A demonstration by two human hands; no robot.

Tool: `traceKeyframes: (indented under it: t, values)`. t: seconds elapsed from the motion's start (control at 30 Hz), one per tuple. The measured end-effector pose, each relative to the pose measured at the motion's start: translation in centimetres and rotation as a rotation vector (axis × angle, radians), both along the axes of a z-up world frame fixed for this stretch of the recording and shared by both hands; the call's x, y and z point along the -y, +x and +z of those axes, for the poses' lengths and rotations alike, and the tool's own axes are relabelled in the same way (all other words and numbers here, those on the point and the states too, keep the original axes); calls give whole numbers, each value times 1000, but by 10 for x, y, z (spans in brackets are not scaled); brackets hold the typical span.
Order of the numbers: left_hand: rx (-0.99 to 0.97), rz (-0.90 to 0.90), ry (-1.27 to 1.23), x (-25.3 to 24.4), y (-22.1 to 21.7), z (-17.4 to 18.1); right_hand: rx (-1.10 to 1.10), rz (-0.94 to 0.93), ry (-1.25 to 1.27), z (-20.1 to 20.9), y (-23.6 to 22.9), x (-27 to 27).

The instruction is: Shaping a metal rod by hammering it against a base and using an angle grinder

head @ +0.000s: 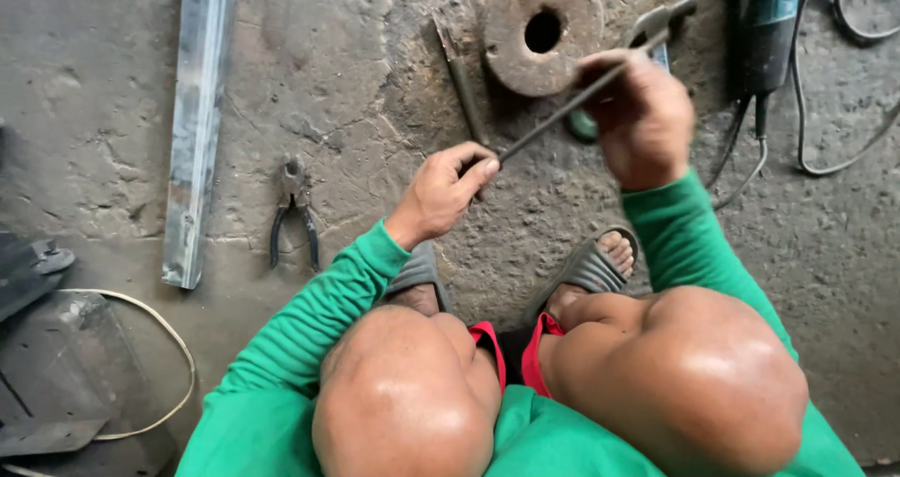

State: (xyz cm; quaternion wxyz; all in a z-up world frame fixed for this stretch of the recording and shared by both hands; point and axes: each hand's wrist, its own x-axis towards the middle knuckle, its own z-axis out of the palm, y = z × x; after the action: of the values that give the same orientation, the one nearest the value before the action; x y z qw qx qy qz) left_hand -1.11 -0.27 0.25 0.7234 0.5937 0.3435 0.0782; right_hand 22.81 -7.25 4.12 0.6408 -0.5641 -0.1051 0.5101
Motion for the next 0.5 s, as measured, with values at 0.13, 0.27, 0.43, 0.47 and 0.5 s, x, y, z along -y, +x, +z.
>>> traceKeyframes:
  t: [0.13,0.27,0.43,0.47,0.5]
  values:
    - [-104,8,-110,7,-25,-18,-6,-259,65,-1,42,6]
    - [-119,180,-168,9,-57,-52,290,-24,-75,-29,20,25]
    - [-221,405,132,-12,-91,-100,486,409,-331,-125,-17,79]
    - [-219,404,130,-21,-94,-108,488,409,-334,-121,-21,80]
    - [-327,413,327,-30,-97,-116,585,482,-368,-117,-25,79]
